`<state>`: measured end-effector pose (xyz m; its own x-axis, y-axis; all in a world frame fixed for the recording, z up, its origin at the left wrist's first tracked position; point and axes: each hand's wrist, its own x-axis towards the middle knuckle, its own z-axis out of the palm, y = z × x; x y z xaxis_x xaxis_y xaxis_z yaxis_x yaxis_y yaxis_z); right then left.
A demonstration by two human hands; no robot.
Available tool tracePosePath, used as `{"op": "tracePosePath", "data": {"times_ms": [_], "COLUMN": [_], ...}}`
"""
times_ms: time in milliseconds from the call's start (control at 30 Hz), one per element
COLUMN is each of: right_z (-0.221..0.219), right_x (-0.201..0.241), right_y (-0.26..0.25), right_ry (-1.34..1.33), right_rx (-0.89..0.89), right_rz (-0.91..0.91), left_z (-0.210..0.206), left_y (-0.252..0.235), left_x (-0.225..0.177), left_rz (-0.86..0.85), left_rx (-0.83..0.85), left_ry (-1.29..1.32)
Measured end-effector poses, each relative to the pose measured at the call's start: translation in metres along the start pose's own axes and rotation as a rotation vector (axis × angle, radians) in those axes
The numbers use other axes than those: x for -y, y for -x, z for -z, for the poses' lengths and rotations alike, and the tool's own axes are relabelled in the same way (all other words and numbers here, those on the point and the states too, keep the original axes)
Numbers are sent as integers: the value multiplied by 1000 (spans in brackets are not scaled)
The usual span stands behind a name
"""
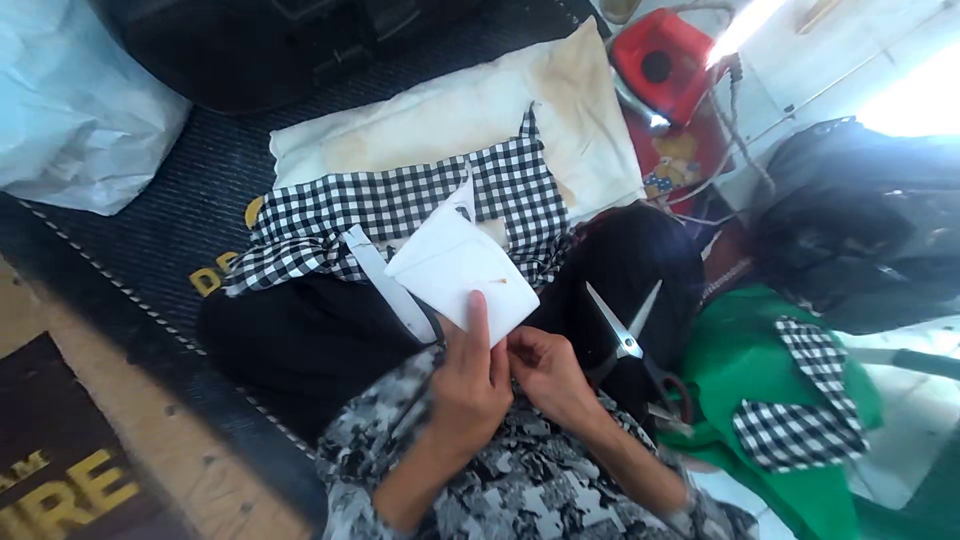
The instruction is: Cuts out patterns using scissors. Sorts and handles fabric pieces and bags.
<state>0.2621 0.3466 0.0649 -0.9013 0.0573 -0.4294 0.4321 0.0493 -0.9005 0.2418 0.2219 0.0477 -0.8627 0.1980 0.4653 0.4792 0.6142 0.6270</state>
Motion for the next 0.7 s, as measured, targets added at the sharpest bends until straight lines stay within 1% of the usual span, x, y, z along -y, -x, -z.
{"op": "tracePosePath", "data": {"times_ms": [167,267,333,400,500,567,633,700], "right_z": [3,7,8,7,6,5,4,4], "right_x": [3,4,7,7,6,6,4,2], "right_y": [-3,-4,-5,-4,-4,-3,-1,1], "right_ry": [-20,-18,-28,-37,-27,-21,-2,17], "right_rx": [-47,-24,-16,-5,3,-1,1,2], "right_rz": [-24,-47,-37,16,102,138,207,307], "left_z": [1,0,2,8,15,19,25,31], "left_y": [0,0,-3,-8,-14,-18,-23,-30], "left_x": [-3,-1,1,4,7,8,7,9], "left_rz": [-24,19,115,204,227,271,394,566], "left_rx": [13,7,3,-11,-69,-75,-25,63], "left_ry": [8,68,201,317,344,383,501,689]}}
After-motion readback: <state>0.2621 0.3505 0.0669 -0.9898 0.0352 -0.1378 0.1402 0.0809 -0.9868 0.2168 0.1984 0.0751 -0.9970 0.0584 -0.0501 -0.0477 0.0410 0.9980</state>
